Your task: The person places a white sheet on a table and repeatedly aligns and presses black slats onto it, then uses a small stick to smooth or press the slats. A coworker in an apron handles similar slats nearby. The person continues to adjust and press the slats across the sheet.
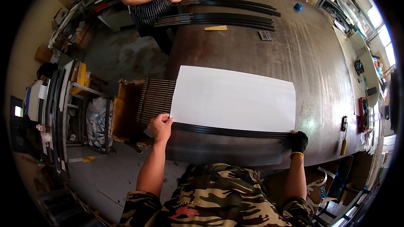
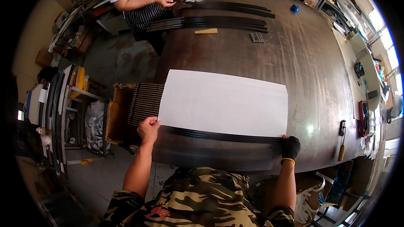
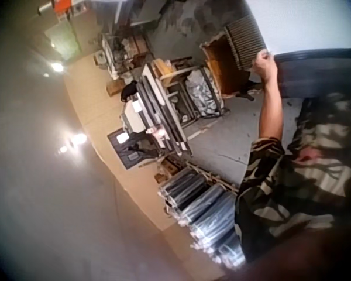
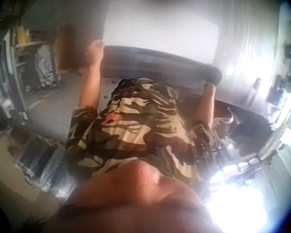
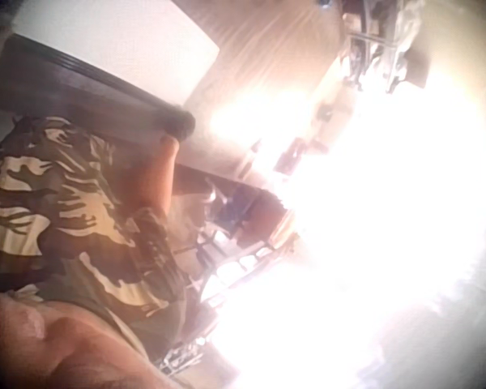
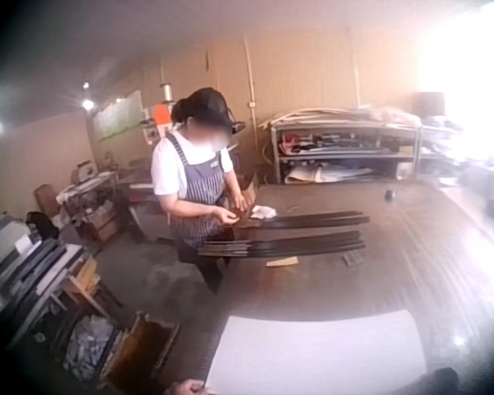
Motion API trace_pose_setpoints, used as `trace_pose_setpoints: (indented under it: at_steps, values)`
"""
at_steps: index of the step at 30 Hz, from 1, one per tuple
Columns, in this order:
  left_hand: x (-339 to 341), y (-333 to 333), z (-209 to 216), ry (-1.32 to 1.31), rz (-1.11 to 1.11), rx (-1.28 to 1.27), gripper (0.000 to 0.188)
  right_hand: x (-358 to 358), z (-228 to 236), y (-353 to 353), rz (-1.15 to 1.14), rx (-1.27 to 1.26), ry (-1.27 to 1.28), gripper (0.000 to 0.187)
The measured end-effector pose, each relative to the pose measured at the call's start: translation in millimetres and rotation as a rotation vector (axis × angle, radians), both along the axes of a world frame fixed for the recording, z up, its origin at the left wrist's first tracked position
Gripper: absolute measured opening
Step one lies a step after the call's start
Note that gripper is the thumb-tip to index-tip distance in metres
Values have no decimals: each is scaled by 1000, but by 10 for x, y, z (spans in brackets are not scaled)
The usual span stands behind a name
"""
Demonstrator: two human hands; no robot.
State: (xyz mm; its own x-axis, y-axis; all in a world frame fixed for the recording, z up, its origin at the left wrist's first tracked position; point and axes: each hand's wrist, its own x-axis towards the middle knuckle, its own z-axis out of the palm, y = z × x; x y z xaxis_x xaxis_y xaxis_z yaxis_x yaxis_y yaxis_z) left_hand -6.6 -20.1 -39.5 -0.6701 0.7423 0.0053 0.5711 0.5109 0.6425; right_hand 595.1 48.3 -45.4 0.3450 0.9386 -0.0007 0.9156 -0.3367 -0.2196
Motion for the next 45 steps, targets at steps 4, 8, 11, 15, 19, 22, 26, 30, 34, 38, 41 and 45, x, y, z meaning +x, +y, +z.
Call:
trace_pose_setpoints:
  at_steps: [4, 8, 11, 15, 19, 22, 26, 30, 34, 38, 41, 45]
  values:
    - [23, 11, 66, 60, -16, -20, 23, -14, 7, 21, -1, -6, -5, 44]
    - [-1, -12, 112, 161, -34, -68, 30, 0, 61, 0, -87, 49, 46, 31]
    - [-68, -117, 317, 346, 18, -34, 39, -153, 250, -180, -96, 288, 96, 37]
    - [-306, -668, 447, 108, -377, 71, 39, -124, 466, -489, 273, 123, 459, 51]
    - [-108, -988, 641, 228, -777, -213, 77, -526, 775, -713, 642, -62, 219, 67]
    - [-133, -817, 703, 229, -840, -203, 51, -478, 708, -779, 618, -73, 236, 73]
    - [-271, -753, 631, 173, -925, -52, 22, -401, 686, -801, 606, -29, 269, 71]
    - [-260, -769, 691, 158, -976, 82, 14, -416, 757, -799, 598, 32, 343, 53]
    - [-221, -830, 785, 64, -937, 125, 14, -114, 527, -880, 562, -78, 540, 31]
    - [-203, -752, 1295, -31, -837, 107, 15, -44, 1119, -663, 625, -82, 656, 24]
    - [-154, -431, 1525, -52, -730, 230, 17, -155, 1371, -379, 424, 70, 713, 24]
    - [47, -78, 1005, -8, -363, 504, 15, -228, 1080, 16, 133, 447, 835, 20]
